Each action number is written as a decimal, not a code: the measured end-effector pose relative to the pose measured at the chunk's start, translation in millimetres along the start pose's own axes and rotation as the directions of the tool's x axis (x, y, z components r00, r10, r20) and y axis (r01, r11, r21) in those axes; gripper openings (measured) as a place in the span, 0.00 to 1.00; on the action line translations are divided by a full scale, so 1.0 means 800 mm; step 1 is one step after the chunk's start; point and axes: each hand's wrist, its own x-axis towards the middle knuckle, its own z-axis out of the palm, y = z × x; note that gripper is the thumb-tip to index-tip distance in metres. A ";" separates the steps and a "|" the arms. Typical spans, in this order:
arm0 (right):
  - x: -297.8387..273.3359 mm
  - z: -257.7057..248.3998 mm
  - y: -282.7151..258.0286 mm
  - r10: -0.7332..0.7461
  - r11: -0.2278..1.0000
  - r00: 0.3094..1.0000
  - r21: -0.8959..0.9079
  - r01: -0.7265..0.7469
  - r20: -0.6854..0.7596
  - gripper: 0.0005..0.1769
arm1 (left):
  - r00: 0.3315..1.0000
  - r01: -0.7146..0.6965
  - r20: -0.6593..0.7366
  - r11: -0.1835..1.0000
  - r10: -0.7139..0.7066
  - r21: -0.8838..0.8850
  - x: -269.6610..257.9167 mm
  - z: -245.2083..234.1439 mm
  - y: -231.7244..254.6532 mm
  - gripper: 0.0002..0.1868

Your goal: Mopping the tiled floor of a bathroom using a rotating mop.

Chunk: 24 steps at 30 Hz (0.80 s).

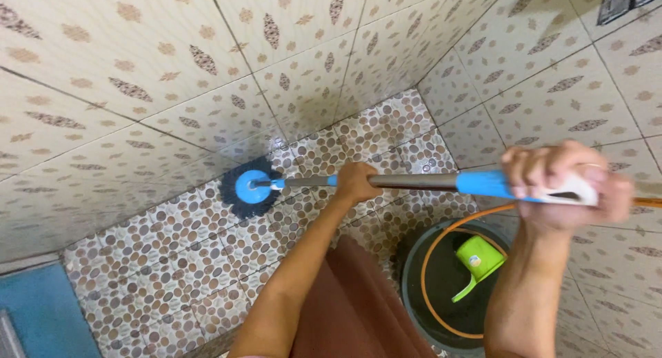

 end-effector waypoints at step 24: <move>-0.049 -0.125 -0.103 -0.166 0.837 0.959 -0.482 0.260 0.229 0.23 | 0.949 -0.306 -0.018 0.902 0.316 -0.303 0.081 0.007 0.164 0.14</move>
